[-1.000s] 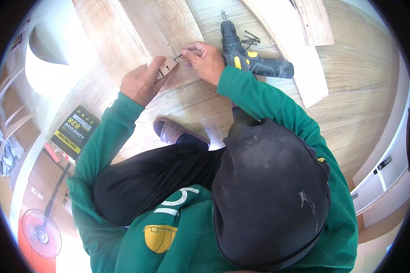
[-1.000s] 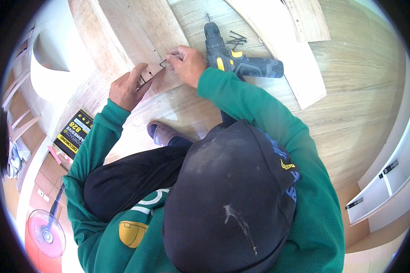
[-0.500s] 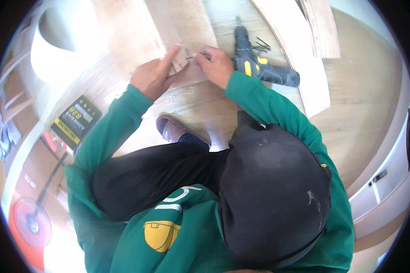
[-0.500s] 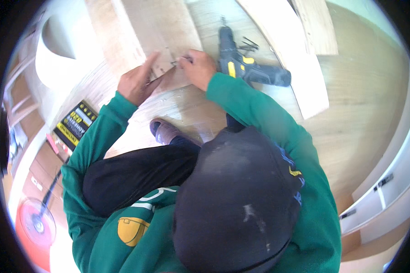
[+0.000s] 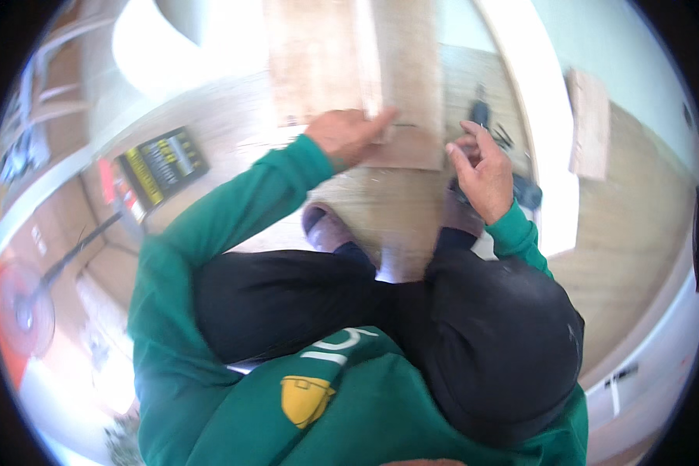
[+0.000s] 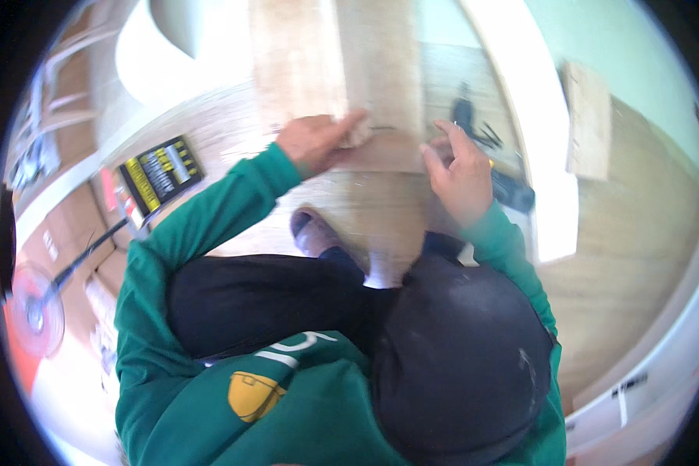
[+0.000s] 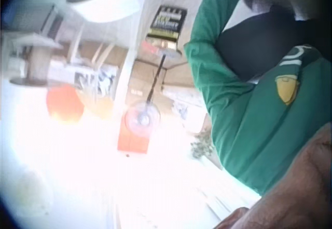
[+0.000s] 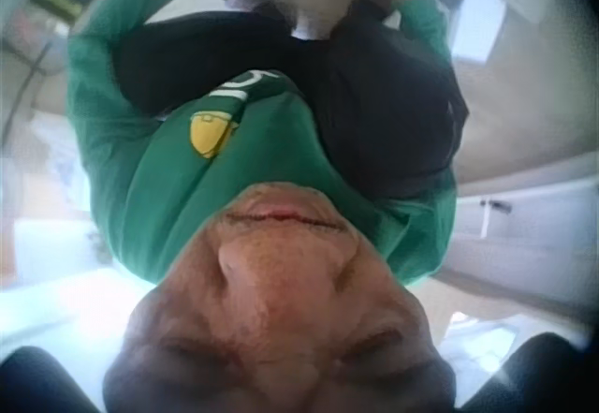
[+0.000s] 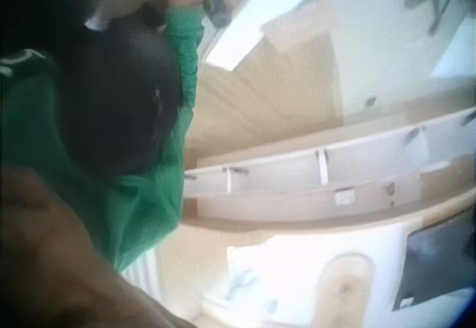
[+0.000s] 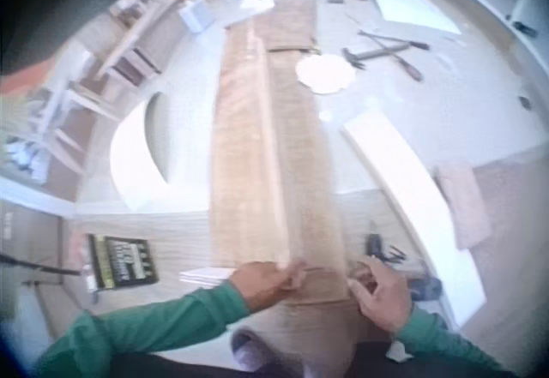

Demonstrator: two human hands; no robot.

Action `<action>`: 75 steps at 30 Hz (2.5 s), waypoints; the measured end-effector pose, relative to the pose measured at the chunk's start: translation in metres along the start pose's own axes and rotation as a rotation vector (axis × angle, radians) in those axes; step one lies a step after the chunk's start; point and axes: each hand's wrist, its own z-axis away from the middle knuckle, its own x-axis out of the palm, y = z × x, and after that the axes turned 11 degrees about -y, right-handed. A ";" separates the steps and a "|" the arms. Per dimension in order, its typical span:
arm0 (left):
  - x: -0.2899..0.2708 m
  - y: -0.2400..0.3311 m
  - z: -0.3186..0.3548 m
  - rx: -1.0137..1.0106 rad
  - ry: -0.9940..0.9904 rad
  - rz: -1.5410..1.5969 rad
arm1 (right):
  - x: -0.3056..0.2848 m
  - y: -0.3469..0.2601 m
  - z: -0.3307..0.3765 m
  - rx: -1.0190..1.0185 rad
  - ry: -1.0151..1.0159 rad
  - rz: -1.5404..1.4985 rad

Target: The person gathers wooden planks and screws on the floor, aligns them, and uses a cordless drill to fasten them together. They then place a white panel on top of the assembled wooden structure.

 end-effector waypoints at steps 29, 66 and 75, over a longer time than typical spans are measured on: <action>0.090 0.147 -0.080 -0.967 0.636 1.995 | -0.050 0.031 0.060 0.200 -0.026 -0.471; 0.103 0.095 -0.087 -0.633 1.114 2.381 | -0.031 0.063 0.043 0.276 -0.089 -0.916; 0.107 0.094 -0.086 -0.587 1.107 2.351 | -0.035 0.068 0.036 0.269 -0.143 -0.900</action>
